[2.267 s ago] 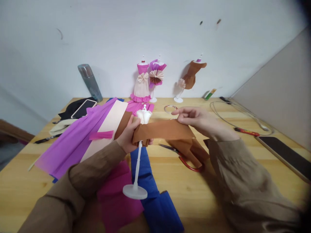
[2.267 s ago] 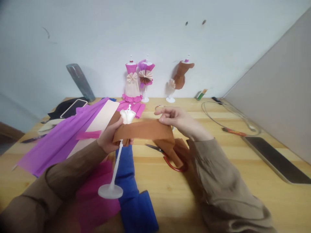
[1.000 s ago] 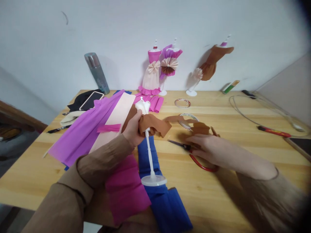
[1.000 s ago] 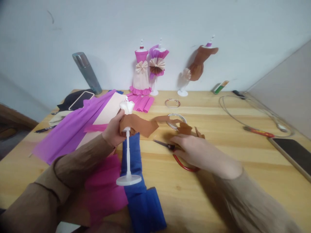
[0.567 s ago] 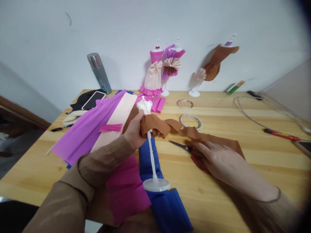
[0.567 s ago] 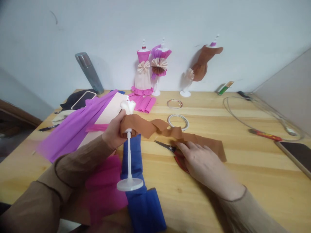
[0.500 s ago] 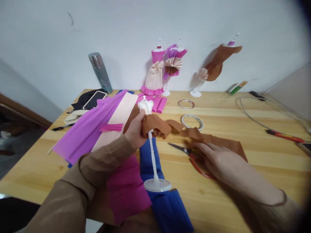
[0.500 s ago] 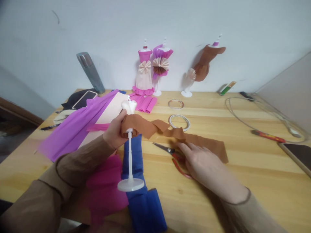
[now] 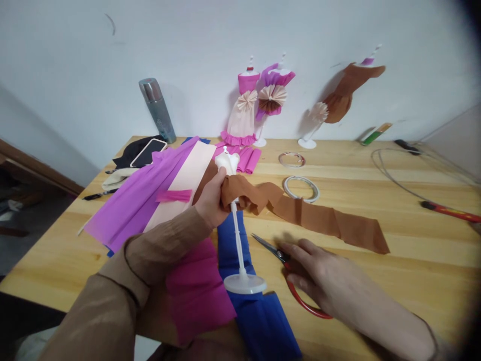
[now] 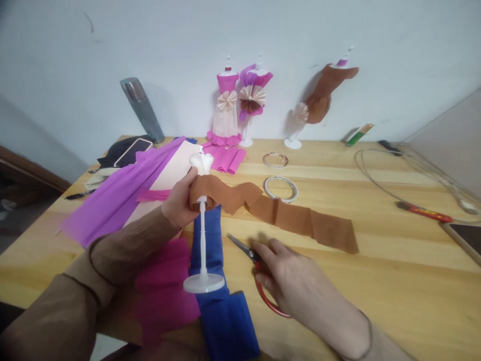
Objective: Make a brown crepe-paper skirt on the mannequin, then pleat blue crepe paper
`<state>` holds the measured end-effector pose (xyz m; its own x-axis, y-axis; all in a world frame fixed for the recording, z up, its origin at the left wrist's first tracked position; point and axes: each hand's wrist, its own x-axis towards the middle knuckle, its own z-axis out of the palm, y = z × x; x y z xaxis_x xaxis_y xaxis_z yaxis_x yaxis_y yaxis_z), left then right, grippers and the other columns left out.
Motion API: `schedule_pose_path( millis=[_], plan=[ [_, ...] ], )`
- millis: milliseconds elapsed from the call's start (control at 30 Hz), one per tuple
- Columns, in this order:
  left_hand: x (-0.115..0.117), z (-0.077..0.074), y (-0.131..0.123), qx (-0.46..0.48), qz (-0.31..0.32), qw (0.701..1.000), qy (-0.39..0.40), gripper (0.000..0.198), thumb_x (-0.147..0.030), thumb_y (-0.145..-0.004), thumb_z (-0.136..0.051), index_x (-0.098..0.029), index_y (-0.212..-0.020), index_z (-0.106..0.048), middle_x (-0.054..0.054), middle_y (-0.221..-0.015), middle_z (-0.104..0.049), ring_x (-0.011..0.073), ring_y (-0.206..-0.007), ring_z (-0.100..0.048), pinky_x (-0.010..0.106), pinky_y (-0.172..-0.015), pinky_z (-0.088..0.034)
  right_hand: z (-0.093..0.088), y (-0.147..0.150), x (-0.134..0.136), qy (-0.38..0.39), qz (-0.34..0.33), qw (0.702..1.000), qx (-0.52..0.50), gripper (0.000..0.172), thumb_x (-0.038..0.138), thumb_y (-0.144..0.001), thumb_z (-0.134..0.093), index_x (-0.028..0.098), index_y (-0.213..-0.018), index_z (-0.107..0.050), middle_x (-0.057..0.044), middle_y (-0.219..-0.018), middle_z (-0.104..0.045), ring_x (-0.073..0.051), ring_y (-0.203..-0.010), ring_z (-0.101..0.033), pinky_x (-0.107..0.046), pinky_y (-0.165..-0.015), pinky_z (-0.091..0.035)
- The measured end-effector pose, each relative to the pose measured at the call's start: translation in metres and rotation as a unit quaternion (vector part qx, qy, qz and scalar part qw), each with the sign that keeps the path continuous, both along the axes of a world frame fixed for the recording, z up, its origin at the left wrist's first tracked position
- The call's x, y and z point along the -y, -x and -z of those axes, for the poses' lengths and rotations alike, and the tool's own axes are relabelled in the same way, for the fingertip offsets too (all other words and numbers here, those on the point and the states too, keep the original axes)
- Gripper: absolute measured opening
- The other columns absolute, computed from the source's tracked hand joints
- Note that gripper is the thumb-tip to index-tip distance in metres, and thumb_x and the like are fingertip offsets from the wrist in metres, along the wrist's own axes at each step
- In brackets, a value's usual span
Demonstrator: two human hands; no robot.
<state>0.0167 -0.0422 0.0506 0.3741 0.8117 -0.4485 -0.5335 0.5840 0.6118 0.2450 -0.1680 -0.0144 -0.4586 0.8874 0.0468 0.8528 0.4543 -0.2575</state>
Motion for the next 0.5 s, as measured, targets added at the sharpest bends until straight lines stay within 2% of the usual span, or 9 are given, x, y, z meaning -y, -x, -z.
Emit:
schedule_pose_path(
  millis=[133,300,500],
  plan=[
    [0.0004,0.0003,-0.0003,0.007,-0.001,1.0,0.001,0.053,-0.044,-0.1,-0.032,-0.012,-0.071,-0.062,0.007,-0.057,-0.066,0.0169,-0.052,-0.063,0.028,-0.055,-0.049,0.0031,-0.0027,0.0002,0.021,0.011,0.999,-0.039,0.047,0.019,-0.088,-0.05,0.021,-0.135,-0.054,-0.009,-0.093,-0.07,-0.018,-0.064,-0.068,-0.027,-0.057,-0.052],
    [0.0023,-0.0034,-0.0008,0.002,-0.011,1.0,0.0,0.055,-0.043,-0.101,-0.03,-0.013,-0.067,-0.06,0.006,-0.055,-0.064,0.016,-0.046,-0.06,0.026,-0.048,-0.044,0.0012,-0.0077,0.0029,0.044,0.0,0.997,-0.069,0.048,0.015,-0.084,-0.052,0.023,-0.131,-0.057,-0.009,-0.094,-0.073,-0.019,-0.068,-0.069,-0.026,-0.06,-0.052],
    [0.0037,-0.0056,0.0001,0.005,-0.004,1.0,0.003,0.054,-0.046,-0.1,-0.032,-0.012,-0.071,-0.062,0.008,-0.062,-0.068,0.0172,-0.056,-0.066,0.028,-0.059,-0.052,0.0051,-0.001,-0.0005,0.069,0.026,0.992,-0.101,0.053,0.013,-0.077,-0.052,0.022,-0.129,-0.058,-0.006,-0.092,-0.074,-0.018,-0.069,-0.068,-0.024,-0.059,-0.049]
  ],
)
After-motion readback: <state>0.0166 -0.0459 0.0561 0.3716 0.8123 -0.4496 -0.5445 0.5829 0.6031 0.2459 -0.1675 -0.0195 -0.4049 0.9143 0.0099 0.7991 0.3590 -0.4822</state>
